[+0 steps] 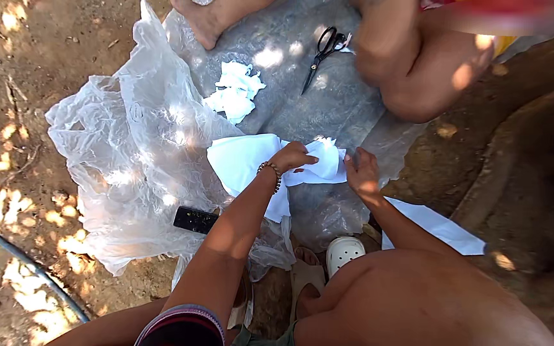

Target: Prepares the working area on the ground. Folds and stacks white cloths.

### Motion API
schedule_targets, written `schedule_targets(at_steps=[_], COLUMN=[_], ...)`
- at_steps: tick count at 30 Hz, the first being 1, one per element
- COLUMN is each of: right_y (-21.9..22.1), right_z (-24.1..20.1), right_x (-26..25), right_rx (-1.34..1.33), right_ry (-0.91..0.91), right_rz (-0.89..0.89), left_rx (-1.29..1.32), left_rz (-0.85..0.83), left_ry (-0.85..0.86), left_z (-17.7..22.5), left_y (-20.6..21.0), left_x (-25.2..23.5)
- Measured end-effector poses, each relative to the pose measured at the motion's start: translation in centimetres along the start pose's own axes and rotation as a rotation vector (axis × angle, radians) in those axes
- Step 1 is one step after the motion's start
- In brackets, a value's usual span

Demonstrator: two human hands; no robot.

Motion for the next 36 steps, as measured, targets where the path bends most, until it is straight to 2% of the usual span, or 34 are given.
schedule_targets(at_steps=[2,5,10,12,14,17,23,28,36], right_y=[1.5,2.9,0.0,-0.4,0.1,0.8,0.6,0.7,-0.4], right_z=[0.7,1.9,4.8,7.1,10.0,12.0,11.8,11.2,10.6], right_x=[0.4,0.9,0.9,1.8,2.8,2.5,2.6,2.7,2.5], right_rx=[0.098,0.147,0.421,0.462,0.47,0.545,0.668,0.749,0.767], right_ry=[-0.067,-0.079,-0.099,0.001,0.105,0.159,0.001,-0.008,0.042], right_rz=[-0.052,-0.087,0.012,-0.142,-0.297,-0.417,-0.409,-0.413,-0.481], left_rx=[0.244,0.647,1.056,1.157,1.235,1.287,1.247,1.28,1.339], left_rz=[-0.036,0.004,0.19,0.239,0.214,0.171,0.048,0.011,-0.046], left_ry=[0.069,0.206,0.411,0.478,0.526,0.553,0.605,0.586,0.569], left_z=[3.6,9.3,14.8,17.0,18.9,21.4,23.4,23.5,21.2], left_y=[-0.9,-4.6,-10.0,-10.8,-10.4,-8.5,-4.0,-1.9,-1.3], left_x=[0.9,2.4,3.5,3.9,4.3,5.4,7.3,8.2,9.7])
Point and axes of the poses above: each hand's wrist, its own x-axis away from the middle knuckle, its own y-axis out of the palm, z = x × y, the point moved 7 cm from there along -x, towards the middle knuckle, and after that the axes turned 6 degrees about z, right-handed, at the moved point
